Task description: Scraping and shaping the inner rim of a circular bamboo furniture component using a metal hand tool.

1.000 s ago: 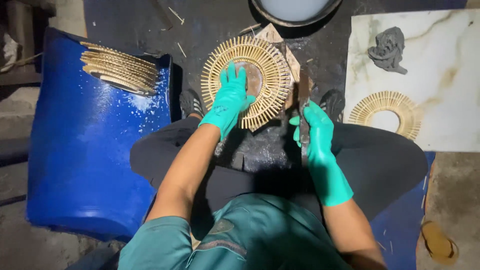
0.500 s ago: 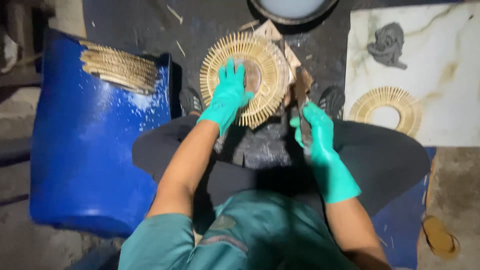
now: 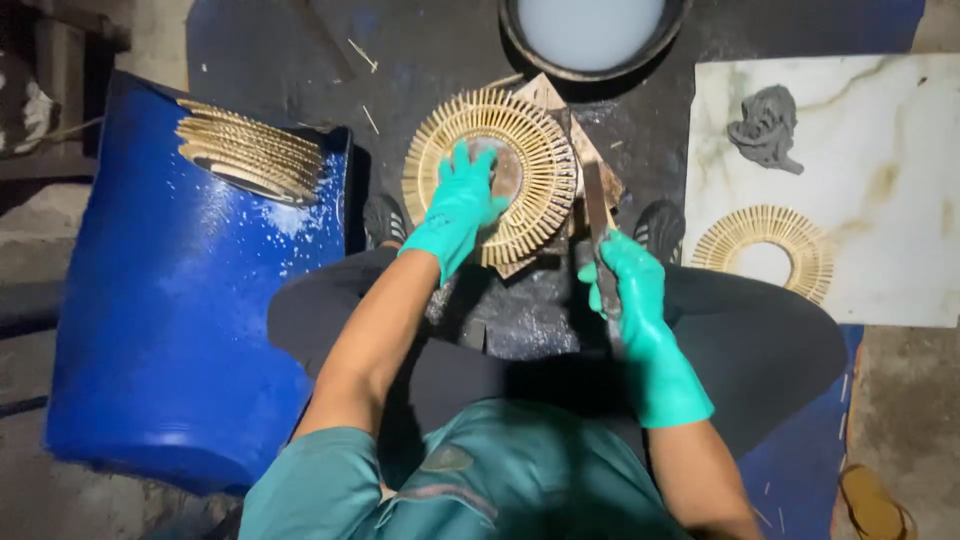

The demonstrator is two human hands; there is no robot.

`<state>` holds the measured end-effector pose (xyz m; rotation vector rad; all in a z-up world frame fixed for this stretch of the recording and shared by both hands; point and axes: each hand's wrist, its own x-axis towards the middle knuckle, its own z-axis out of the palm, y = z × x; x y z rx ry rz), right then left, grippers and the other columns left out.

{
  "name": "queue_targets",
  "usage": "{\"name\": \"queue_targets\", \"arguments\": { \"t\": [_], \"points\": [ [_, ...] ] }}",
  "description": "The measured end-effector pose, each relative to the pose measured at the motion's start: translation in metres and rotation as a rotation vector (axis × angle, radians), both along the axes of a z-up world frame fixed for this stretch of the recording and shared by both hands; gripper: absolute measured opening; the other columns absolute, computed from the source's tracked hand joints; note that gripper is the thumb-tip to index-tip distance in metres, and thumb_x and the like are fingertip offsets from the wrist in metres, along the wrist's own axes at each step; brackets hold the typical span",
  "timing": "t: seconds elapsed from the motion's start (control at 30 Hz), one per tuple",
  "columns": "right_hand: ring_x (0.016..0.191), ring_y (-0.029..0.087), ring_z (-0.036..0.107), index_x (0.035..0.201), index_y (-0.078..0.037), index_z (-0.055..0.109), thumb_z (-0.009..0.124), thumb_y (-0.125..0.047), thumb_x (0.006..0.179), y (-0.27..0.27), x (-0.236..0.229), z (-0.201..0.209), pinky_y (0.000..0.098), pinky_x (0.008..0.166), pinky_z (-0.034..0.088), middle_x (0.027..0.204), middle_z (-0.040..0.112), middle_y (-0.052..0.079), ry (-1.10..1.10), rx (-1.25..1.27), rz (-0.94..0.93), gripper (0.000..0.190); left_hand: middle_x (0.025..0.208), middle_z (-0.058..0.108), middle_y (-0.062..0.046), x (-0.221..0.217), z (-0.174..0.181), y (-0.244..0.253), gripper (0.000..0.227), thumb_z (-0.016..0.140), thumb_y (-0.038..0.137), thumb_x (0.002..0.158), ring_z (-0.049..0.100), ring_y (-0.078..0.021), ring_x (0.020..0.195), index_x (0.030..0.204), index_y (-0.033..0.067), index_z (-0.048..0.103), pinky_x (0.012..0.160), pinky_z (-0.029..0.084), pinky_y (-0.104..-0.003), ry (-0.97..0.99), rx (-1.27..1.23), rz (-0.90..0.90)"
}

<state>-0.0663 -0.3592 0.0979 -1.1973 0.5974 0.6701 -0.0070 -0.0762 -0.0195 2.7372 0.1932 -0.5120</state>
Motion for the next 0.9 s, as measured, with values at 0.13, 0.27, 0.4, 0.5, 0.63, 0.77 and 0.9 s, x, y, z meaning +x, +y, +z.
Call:
{"name": "queue_targets", "arguments": {
  "t": [0.13,0.27,0.4,0.5,0.63,0.77,0.9],
  "points": [
    [0.04,0.016,0.05,0.133,-0.008,0.063,0.059,-0.023,0.098,0.022,0.013,-0.009,0.0297,0.034,0.036,0.073,0.066,0.011,-0.084,0.053,-0.114,0.038,0.164,0.017,-0.026,0.013,0.001,-0.001,0.114,0.091,0.042,0.069,0.021,-0.0573,0.146,0.157,0.0086,0.028,0.12,0.03,-0.058,-0.004,0.008,0.033],
    [0.036,0.019,0.049,0.131,-0.007,0.062,0.058,-0.022,0.096,0.028,0.026,-0.041,0.0317,0.031,0.036,0.07,0.067,0.013,-0.015,0.056,0.025,0.038,0.166,0.014,-0.024,0.013,0.012,-0.006,0.113,0.09,0.04,0.069,0.019,-0.0576,0.147,0.159,0.0105,0.027,0.119,0.032,-0.057,0.066,0.019,0.051],
    [0.038,0.019,0.049,0.132,-0.005,0.065,0.059,-0.021,0.096,0.035,0.026,-0.044,0.0315,0.032,0.037,0.071,0.068,0.014,0.022,0.084,0.056,0.04,0.167,0.01,-0.024,0.013,0.023,-0.012,0.109,0.086,0.04,0.074,0.016,-0.0576,0.148,0.159,0.0119,0.024,0.116,0.032,-0.061,0.141,0.059,0.059],
    [0.039,0.017,0.049,0.134,-0.004,0.066,0.061,-0.022,0.097,0.024,0.024,-0.032,0.0307,0.034,0.037,0.072,0.068,0.014,0.006,0.079,0.068,0.041,0.168,0.007,-0.025,0.016,0.049,-0.03,0.112,0.085,0.042,0.077,0.012,-0.0581,0.149,0.161,0.0097,0.018,0.112,0.033,-0.07,0.193,0.083,0.055],
    [0.04,0.017,0.051,0.127,-0.004,0.061,0.057,-0.029,0.1,0.013,0.013,-0.033,0.0321,0.033,0.038,0.072,0.068,0.012,0.02,0.057,-0.039,0.037,0.169,-0.002,-0.021,0.022,0.063,-0.037,0.111,0.081,0.043,0.08,0.005,-0.0557,0.152,0.162,0.0123,0.013,0.102,0.034,-0.082,0.335,0.103,0.12],
    [0.039,0.017,0.049,0.118,-0.007,0.062,0.055,-0.031,0.1,-0.008,0.01,-0.043,0.0316,0.032,0.036,0.072,0.067,0.011,0.035,0.131,-0.017,0.031,0.17,-0.003,-0.022,0.024,0.064,-0.035,0.107,0.079,0.039,0.081,0.005,-0.0564,0.152,0.163,0.0116,0.014,0.103,0.033,-0.082,0.314,0.103,0.105],
    [0.039,0.016,0.047,0.11,-0.009,0.064,0.055,-0.029,0.099,-0.009,0.007,-0.044,0.0304,0.032,0.035,0.071,0.065,0.01,0.045,0.145,0.029,0.025,0.17,-0.003,-0.019,0.024,0.071,-0.032,0.108,0.079,0.033,0.079,0.002,-0.0534,0.153,0.163,0.0133,0.014,0.108,0.028,-0.079,0.343,0.077,0.107]
  ]
}}
